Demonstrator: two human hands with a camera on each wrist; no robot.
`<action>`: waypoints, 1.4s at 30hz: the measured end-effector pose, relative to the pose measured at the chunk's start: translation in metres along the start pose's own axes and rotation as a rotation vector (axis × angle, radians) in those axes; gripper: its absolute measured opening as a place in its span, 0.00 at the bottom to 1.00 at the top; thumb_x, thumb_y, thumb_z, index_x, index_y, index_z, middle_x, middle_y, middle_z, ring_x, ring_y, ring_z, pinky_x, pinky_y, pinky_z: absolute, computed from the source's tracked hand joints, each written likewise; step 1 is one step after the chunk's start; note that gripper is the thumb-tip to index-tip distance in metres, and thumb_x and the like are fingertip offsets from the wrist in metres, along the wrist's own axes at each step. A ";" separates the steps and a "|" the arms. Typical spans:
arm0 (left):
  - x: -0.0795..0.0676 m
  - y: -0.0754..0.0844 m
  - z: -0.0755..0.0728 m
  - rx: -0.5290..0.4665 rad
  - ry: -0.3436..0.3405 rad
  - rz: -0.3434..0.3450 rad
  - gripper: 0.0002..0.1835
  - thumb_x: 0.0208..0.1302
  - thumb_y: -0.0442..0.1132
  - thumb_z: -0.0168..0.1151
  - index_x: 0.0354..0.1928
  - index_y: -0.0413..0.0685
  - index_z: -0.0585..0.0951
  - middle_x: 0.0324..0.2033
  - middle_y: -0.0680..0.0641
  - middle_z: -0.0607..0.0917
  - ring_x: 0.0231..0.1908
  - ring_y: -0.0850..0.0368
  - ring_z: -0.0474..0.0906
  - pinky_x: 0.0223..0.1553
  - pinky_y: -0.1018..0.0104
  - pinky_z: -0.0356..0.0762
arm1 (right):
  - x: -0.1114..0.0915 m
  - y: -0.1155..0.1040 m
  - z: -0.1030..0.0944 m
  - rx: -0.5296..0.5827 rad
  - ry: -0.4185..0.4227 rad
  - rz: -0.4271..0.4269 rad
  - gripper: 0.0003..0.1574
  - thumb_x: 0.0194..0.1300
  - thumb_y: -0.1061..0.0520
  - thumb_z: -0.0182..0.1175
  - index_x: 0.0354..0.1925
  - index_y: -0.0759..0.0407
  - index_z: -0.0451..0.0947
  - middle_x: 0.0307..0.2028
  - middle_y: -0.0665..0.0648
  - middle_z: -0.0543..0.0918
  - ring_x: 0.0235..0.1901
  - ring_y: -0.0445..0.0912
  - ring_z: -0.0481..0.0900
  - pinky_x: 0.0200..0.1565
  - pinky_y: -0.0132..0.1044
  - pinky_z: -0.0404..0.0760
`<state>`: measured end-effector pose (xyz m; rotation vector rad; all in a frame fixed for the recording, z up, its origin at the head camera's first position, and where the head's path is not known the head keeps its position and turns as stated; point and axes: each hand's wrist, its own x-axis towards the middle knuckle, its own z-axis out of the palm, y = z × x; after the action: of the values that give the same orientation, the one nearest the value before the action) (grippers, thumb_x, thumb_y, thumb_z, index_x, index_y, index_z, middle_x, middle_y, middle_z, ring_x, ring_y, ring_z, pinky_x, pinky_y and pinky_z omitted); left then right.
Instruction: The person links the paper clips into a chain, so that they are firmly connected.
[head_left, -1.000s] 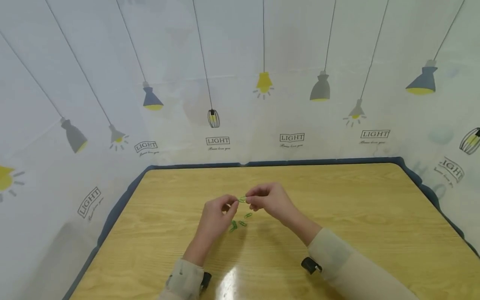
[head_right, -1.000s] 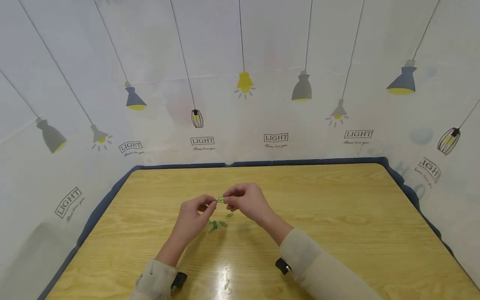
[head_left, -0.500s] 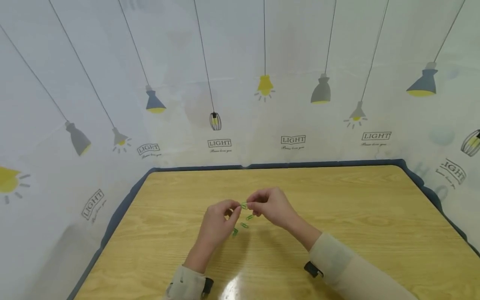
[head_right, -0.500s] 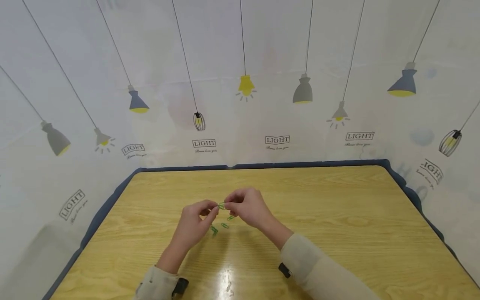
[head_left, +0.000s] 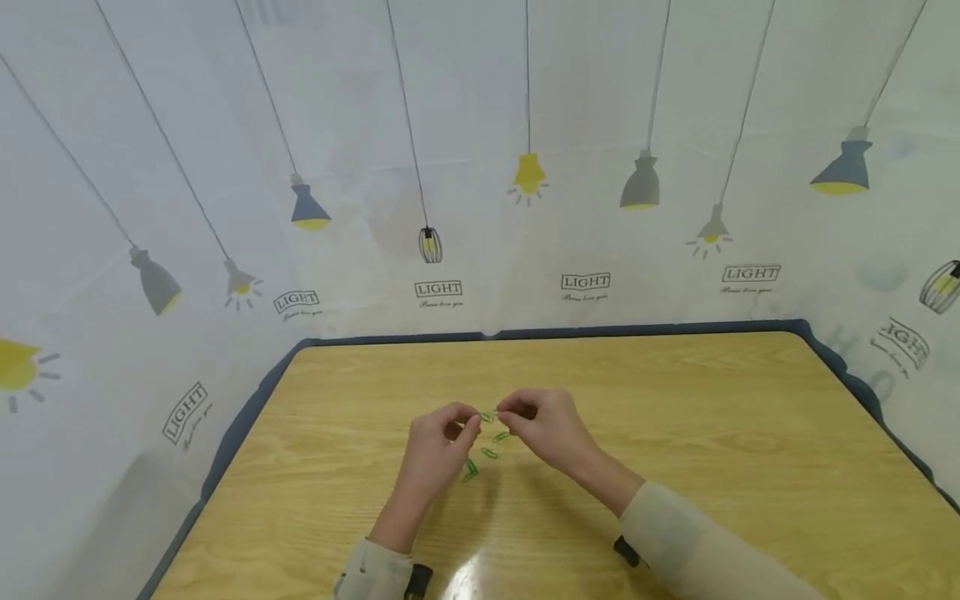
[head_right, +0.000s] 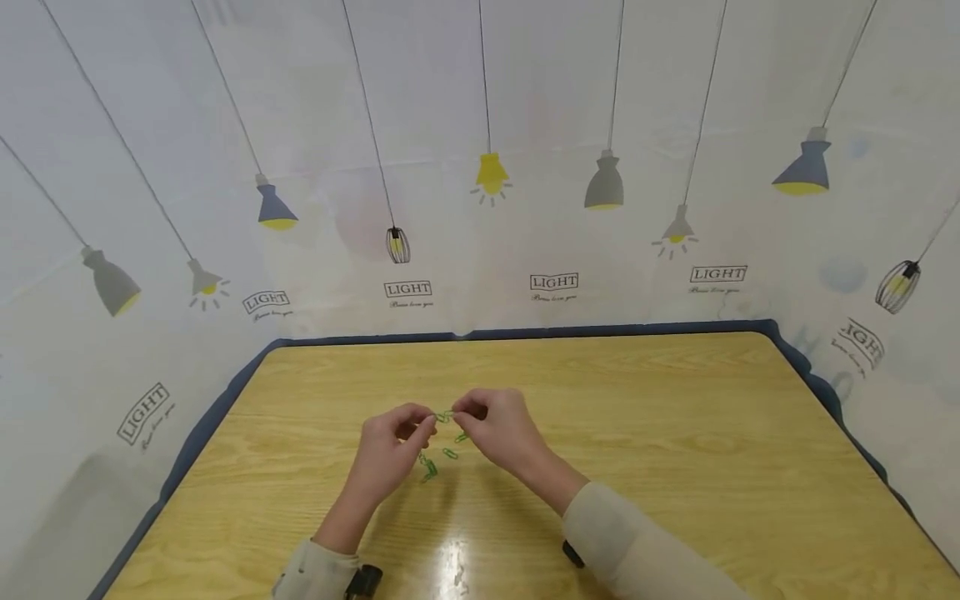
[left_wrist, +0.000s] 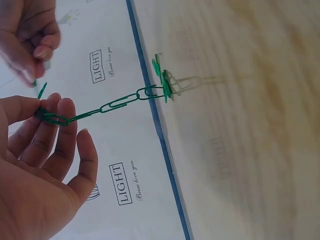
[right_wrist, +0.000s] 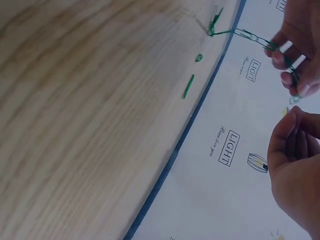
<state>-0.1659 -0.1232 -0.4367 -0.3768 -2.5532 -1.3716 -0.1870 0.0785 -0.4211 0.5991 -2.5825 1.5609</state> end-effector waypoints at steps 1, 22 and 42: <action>0.000 0.000 0.000 0.005 -0.003 -0.001 0.06 0.77 0.39 0.65 0.44 0.48 0.89 0.37 0.48 0.92 0.32 0.64 0.85 0.34 0.72 0.83 | 0.000 0.000 0.000 0.005 0.011 -0.007 0.04 0.72 0.61 0.69 0.43 0.59 0.90 0.33 0.54 0.91 0.32 0.46 0.88 0.33 0.30 0.85; -0.001 -0.001 -0.001 -0.113 -0.047 -0.068 0.07 0.79 0.37 0.62 0.45 0.43 0.87 0.35 0.44 0.89 0.31 0.63 0.84 0.35 0.71 0.85 | -0.005 0.002 0.003 -0.211 0.047 -0.358 0.04 0.70 0.67 0.69 0.40 0.60 0.90 0.36 0.54 0.92 0.34 0.40 0.88 0.37 0.27 0.86; -0.004 -0.006 0.000 -0.145 -0.069 -0.082 0.10 0.81 0.41 0.60 0.47 0.45 0.87 0.34 0.46 0.89 0.32 0.60 0.85 0.35 0.70 0.85 | -0.005 0.004 0.011 -0.210 0.072 -0.406 0.06 0.68 0.69 0.69 0.39 0.60 0.90 0.35 0.54 0.92 0.32 0.38 0.86 0.36 0.26 0.85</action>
<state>-0.1635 -0.1267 -0.4425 -0.3529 -2.5579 -1.6057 -0.1826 0.0724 -0.4311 0.9501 -2.3381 1.1466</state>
